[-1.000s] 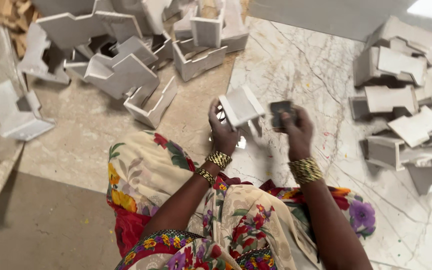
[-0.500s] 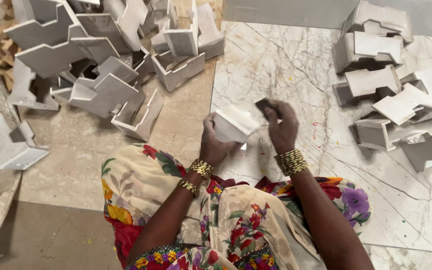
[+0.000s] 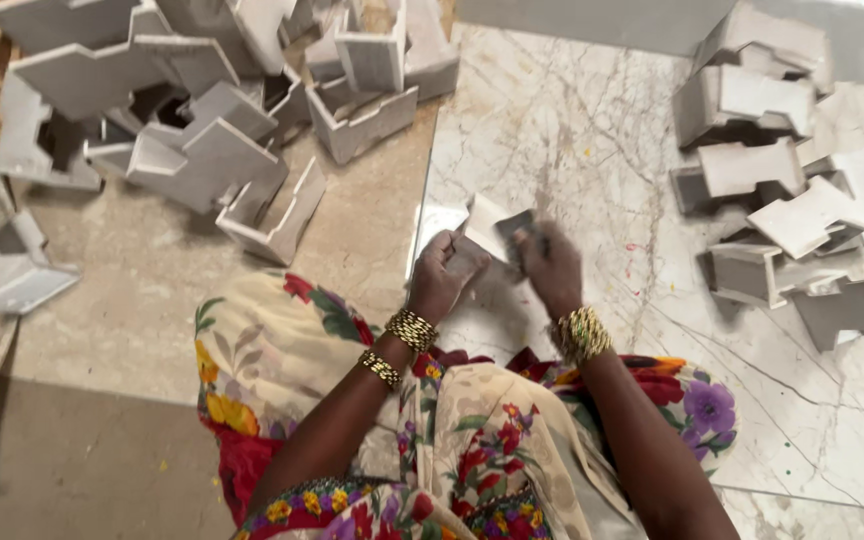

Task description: The person sits on the floor among piles of white plaster pieces and sands their edges and surfaces using a small abrasive block held by hand. They pick up one piece at a time, rub the block along its faces and edges, then set the finished piece aside and reach for the next one.

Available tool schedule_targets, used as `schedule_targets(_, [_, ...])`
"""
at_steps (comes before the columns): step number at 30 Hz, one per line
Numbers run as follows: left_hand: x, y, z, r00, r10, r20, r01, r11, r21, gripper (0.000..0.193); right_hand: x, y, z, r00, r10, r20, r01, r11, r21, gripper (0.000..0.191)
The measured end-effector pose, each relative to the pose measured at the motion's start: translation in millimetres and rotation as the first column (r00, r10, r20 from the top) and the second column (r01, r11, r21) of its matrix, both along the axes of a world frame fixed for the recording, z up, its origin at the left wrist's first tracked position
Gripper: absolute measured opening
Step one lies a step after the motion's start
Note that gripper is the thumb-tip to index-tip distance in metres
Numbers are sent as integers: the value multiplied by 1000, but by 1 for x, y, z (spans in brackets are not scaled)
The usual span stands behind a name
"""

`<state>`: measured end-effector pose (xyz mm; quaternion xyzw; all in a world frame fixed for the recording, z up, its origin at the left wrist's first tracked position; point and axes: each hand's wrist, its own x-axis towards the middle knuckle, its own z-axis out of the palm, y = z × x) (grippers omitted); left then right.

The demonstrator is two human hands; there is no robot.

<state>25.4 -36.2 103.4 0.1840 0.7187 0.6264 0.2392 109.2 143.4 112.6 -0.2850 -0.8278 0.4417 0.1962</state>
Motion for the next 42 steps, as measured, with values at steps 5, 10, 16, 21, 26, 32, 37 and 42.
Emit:
schedule_targets(5, [-5, -12, -29, 811, 53, -582, -41, 999, 33, 33, -7, 9, -3, 998, -62, 18, 64, 898, -434, 26])
schedule_targets(10, [-4, -2, -53, 831, -106, -546, 107, 994, -31, 26, -9, -12, -8, 993, 88, -84, -109, 950, -292, 21])
schedule_targets(16, [-11, -1, -68, 662, -168, -731, 142, 985, -98, 36, -14, 11, 12, 996, -82, -39, 66, 947, -315, 22])
schedule_targets(21, [-10, 6, -81, 501, -318, -805, 215, 947, -240, 27, -15, 20, 15, 997, 31, 68, -25, 996, -90, 19])
schedule_targets(26, [-19, 5, -80, 548, -399, -736, 202, 916, -346, 21, -10, -5, -4, 944, 138, 301, -167, 983, 74, 25])
schedule_targets(32, [-24, 9, -77, 537, -307, -786, 168, 952, -257, 25, -16, 8, -15, 926, -58, 373, -60, 954, 295, 25])
schedule_targets(37, [-27, 11, -91, 548, -300, -781, 165, 954, -251, 20, -9, 4, -19, 931, 190, 311, -220, 973, 66, 23])
schedule_targets(42, [-23, 16, -78, 548, -372, -749, 182, 927, -328, 19, -5, 10, -8, 978, 12, 207, -73, 954, 290, 23])
